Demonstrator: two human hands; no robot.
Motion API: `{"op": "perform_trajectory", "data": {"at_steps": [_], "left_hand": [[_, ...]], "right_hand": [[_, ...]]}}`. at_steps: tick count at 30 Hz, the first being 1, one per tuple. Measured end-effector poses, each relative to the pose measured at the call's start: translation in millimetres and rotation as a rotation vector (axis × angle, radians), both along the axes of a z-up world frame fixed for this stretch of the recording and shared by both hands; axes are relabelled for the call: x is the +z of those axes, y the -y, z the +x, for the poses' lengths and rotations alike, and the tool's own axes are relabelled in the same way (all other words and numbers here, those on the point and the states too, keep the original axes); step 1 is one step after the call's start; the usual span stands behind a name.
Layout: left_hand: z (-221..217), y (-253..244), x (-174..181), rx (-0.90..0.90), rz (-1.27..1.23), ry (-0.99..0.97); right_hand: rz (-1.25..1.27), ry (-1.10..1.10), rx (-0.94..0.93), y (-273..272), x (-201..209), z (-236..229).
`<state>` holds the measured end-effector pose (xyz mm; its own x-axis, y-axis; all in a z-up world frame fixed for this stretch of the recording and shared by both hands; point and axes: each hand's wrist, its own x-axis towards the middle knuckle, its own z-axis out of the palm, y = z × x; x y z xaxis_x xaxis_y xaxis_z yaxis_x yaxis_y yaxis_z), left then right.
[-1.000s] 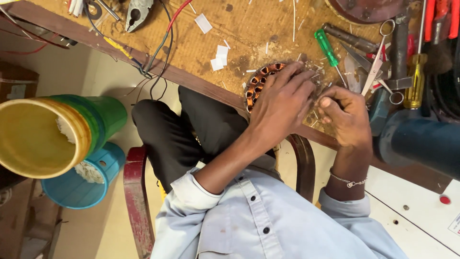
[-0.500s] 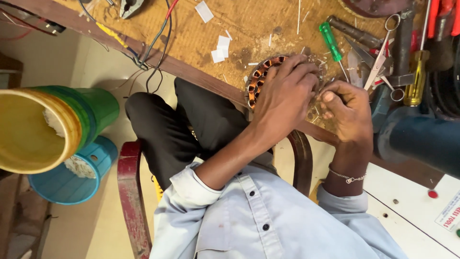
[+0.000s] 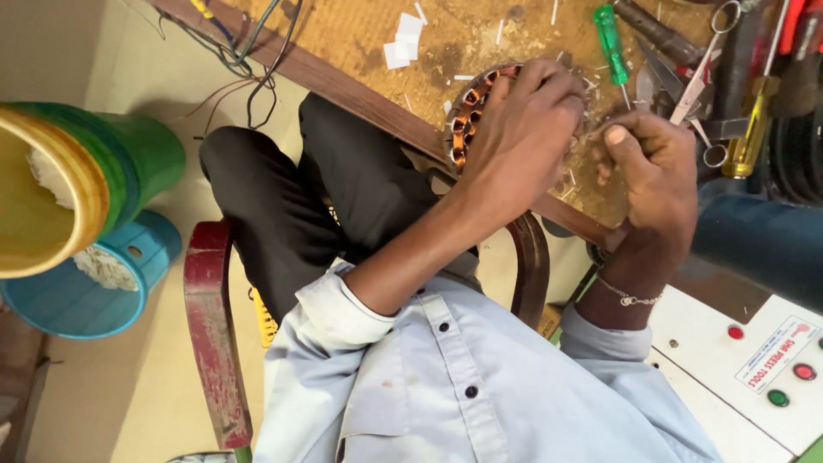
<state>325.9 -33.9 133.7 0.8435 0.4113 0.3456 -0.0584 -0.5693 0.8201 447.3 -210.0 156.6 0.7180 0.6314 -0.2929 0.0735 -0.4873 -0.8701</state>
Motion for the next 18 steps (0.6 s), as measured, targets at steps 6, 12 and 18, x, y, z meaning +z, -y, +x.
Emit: {"op": "perform_trajectory", "data": {"at_steps": [6,12,18], "left_hand": [[1.1,1.3,1.8,-0.017,-0.003,-0.030],[-0.2,0.9,4.9,-0.029,-0.032,-0.054],[3.3,2.2,2.9,-0.033,0.001,-0.077]], "right_hand": [[0.017,-0.010,-0.011,-3.2,-2.1,5.1],[0.116,0.092,-0.054,3.6,4.9,-10.0],[0.064,0.264,0.017,13.0,32.1,-38.5]]}}
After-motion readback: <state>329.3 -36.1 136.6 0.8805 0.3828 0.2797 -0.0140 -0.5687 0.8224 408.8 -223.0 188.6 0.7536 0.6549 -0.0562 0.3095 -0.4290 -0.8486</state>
